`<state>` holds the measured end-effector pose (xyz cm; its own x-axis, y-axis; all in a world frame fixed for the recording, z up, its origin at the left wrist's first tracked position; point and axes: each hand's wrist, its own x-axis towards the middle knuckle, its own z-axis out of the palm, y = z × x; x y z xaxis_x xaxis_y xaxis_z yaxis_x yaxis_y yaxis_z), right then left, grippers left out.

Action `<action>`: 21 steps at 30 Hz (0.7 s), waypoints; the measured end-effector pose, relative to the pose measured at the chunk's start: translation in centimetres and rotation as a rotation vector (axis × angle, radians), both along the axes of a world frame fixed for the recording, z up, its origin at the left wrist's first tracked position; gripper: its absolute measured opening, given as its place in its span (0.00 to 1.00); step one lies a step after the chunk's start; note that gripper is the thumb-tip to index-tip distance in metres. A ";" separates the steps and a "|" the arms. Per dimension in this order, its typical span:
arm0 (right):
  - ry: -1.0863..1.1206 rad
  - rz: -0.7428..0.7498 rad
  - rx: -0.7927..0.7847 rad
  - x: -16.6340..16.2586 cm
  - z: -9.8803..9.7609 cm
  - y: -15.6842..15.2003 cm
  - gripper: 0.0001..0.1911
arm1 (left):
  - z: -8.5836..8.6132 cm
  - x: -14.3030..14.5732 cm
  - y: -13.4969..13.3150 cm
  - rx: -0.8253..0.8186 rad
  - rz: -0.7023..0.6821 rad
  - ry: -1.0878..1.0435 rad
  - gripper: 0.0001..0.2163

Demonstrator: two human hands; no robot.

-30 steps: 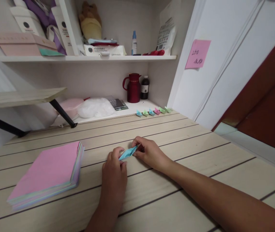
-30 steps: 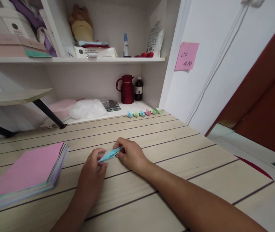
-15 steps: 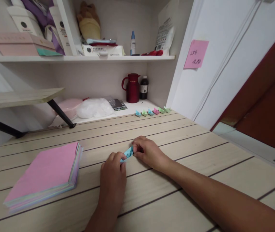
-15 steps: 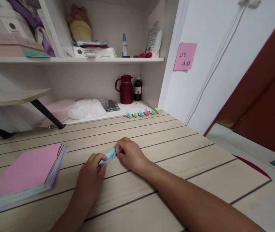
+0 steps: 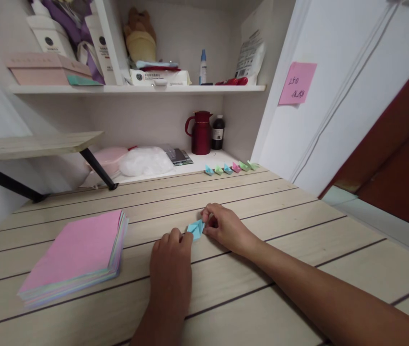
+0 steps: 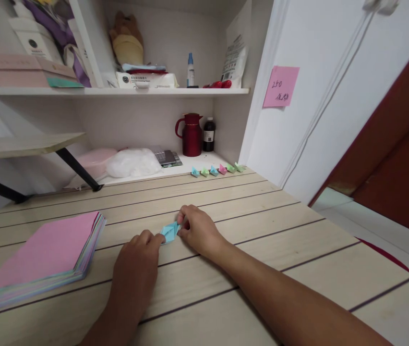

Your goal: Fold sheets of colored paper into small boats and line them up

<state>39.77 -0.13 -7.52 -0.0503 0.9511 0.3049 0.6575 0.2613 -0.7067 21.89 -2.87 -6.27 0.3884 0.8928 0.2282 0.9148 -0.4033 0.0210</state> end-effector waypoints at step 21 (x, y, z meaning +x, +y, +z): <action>0.051 0.111 -0.007 0.3 -0.6 0.1 0.17 | -0.4 -0.8 0.9 -0.144 0.060 -0.388 0.12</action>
